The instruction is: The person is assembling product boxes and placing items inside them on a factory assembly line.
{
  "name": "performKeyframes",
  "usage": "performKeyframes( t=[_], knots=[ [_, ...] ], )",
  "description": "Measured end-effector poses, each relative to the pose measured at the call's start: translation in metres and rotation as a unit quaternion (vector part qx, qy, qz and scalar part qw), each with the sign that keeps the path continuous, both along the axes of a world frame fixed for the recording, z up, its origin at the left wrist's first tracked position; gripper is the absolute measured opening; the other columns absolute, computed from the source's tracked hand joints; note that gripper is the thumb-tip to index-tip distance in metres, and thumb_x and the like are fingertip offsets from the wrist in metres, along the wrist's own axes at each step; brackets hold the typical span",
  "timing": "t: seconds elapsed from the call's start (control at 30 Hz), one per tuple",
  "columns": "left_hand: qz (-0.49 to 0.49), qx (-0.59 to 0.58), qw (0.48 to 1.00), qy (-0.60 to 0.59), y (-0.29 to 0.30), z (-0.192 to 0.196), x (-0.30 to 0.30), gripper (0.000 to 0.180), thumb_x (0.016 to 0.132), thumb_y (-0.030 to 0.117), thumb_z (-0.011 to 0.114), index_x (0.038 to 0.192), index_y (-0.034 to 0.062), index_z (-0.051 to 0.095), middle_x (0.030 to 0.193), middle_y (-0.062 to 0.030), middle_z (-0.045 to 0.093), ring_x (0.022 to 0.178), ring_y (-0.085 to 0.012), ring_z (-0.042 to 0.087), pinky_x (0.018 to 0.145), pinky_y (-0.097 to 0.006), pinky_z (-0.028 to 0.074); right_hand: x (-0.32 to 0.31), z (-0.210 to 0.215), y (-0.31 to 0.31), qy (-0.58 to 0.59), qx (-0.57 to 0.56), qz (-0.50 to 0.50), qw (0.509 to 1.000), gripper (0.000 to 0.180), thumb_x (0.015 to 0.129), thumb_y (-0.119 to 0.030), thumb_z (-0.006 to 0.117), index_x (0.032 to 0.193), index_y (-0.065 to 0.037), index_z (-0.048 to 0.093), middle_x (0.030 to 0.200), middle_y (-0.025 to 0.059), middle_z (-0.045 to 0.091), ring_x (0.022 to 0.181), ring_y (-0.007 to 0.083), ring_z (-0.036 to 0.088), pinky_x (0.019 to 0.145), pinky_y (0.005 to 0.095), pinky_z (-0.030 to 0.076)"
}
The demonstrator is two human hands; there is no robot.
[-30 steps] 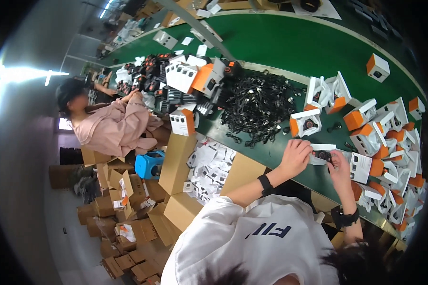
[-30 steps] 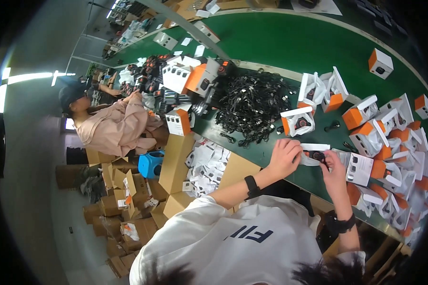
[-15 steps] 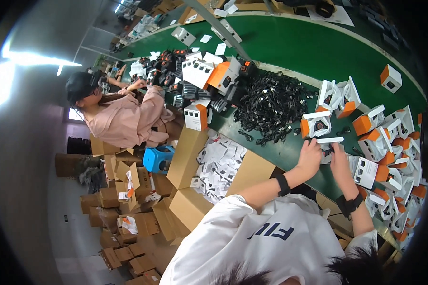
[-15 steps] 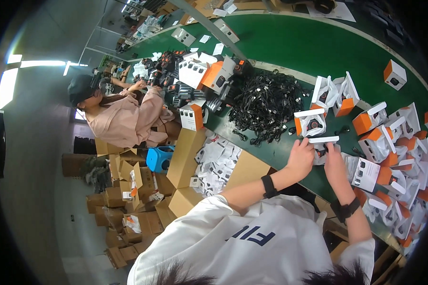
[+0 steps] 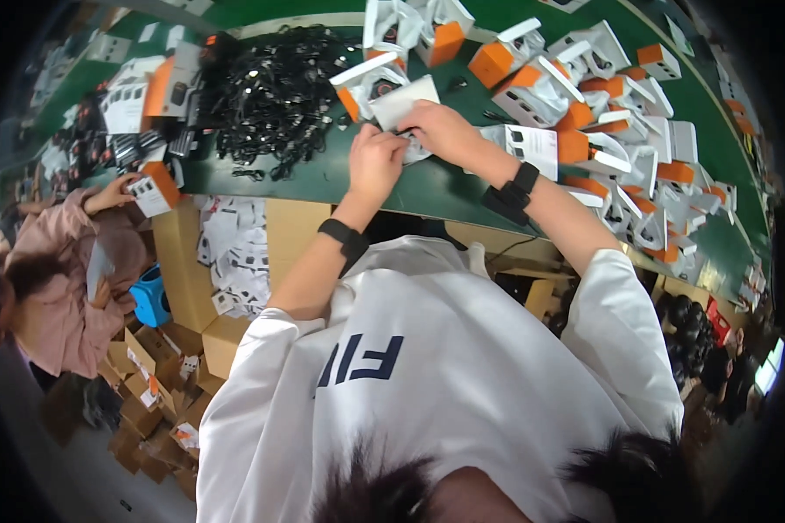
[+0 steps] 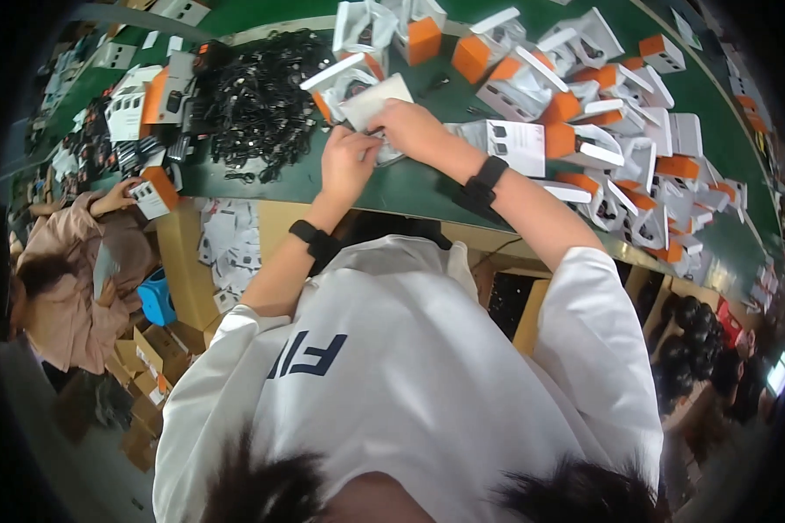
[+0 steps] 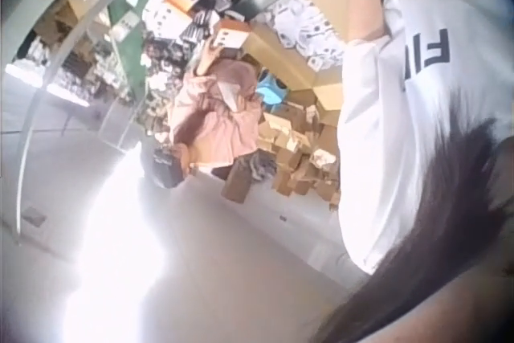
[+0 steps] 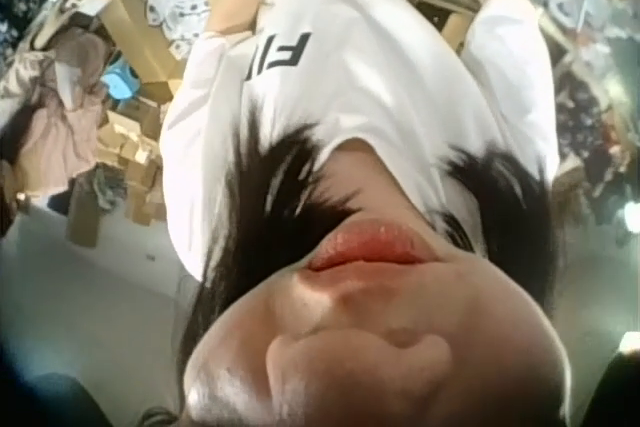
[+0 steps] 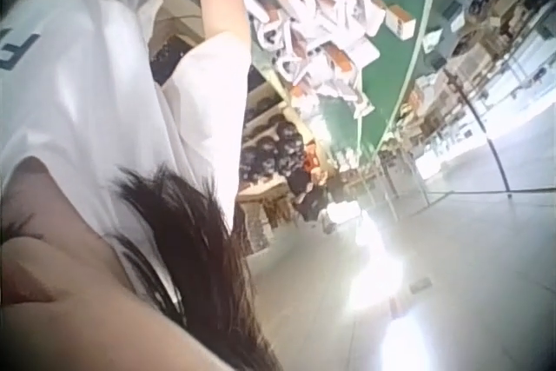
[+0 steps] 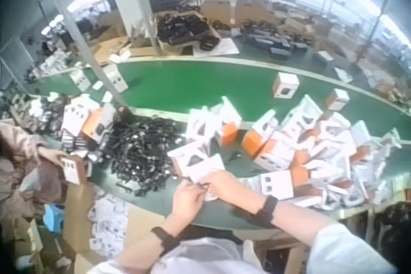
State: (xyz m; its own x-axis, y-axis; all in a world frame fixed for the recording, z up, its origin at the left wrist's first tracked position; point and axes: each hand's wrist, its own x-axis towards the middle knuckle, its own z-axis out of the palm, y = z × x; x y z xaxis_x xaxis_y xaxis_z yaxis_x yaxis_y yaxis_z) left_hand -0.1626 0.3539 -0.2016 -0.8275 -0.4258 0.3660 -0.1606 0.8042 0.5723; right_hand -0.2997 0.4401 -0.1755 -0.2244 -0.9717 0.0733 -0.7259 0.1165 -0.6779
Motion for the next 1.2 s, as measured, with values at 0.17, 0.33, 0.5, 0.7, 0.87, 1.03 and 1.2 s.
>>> performKeyframes(
  t=[0.17,0.33,0.5,0.7,0.87,1.03,1.2],
  knots=[
    [-0.013,0.045,0.998,0.045,0.009,-0.007,0.002,0.008,0.063,0.003,0.066,0.068,0.0042,0.06,0.067,-0.0063,0.057,0.073,-0.0244,0.051,0.064,-0.034,0.044,-0.003,0.0,0.013,0.116,0.009,0.095,0.989,0.021,0.066,0.001,0.052,0.084,-0.004,0.062,0.082,0.0072,0.054,0.095,0.0237,0.047,0.077,0.0345,0.042],
    [0.028,0.103,0.993,0.056,0.02,-0.007,0.005,0.019,0.065,0.004,0.066,0.078,0.0035,0.052,0.079,-0.0101,0.055,0.076,-0.028,0.051,0.066,-0.036,0.043,-0.002,-0.007,0.018,0.154,-0.031,0.113,0.981,0.024,0.066,0.002,0.05,0.087,-0.006,0.059,0.092,0.0049,0.051,0.096,0.0232,0.047,0.079,0.035,0.042],
    [0.029,0.092,0.995,0.035,0.023,0.005,0.002,0.025,0.069,0.005,0.064,0.089,0.0029,0.05,0.089,-0.0114,0.052,0.081,-0.0302,0.051,0.069,-0.037,0.043,-0.004,-0.002,0.014,0.126,0.002,0.124,0.984,0.02,0.072,-0.005,0.049,0.092,-0.006,0.055,0.095,0.0079,0.052,0.094,0.0253,0.049,0.077,0.0347,0.045],
    [0.058,0.05,0.997,0.011,0.024,0.009,0.004,0.018,0.074,0.01,0.061,0.09,0.0041,0.056,0.087,-0.0088,0.052,0.082,-0.0273,0.051,0.069,-0.037,0.04,-0.016,-0.004,0.024,-0.069,-0.012,0.098,0.993,0.022,0.072,0.004,0.05,0.093,-0.001,0.051,0.092,0.0121,0.053,0.093,0.0303,0.05,0.078,0.035,0.042],
    [0.067,-0.065,0.994,-0.051,0.019,0.013,0.0,0.011,0.07,0.015,0.063,0.078,0.0074,0.06,0.084,-0.0026,0.051,0.073,-0.0201,0.049,0.06,-0.033,0.033,-0.02,-0.007,0.036,-0.049,-0.096,0.012,0.994,0.019,0.069,0.005,0.054,0.088,0.0,0.052,0.086,0.0125,0.054,0.085,0.0301,0.05,0.076,0.0345,0.042],
    [0.063,-0.03,0.997,-0.022,0.024,0.008,-0.003,0.019,0.071,0.017,0.063,0.088,0.0091,0.06,0.089,-0.002,0.052,0.077,-0.0207,0.049,0.063,-0.034,0.034,-0.013,-0.015,0.036,-0.05,-0.067,-0.073,0.994,0.014,0.069,0.003,0.055,0.083,0.001,0.054,0.081,0.0121,0.056,0.084,0.029,0.052,0.074,0.0353,0.042],
    [0.061,-0.029,0.998,-0.008,0.032,0.018,-0.011,0.027,0.073,0.021,0.061,0.098,0.0118,0.059,0.094,-0.0012,0.053,0.079,-0.0209,0.047,0.066,-0.034,0.034,-0.005,-0.008,0.043,-0.026,-0.063,-0.074,0.995,0.016,0.069,0.002,0.055,0.085,0.001,0.054,0.085,0.0128,0.056,0.088,0.0288,0.051,0.077,0.0356,0.042]
  ],
)
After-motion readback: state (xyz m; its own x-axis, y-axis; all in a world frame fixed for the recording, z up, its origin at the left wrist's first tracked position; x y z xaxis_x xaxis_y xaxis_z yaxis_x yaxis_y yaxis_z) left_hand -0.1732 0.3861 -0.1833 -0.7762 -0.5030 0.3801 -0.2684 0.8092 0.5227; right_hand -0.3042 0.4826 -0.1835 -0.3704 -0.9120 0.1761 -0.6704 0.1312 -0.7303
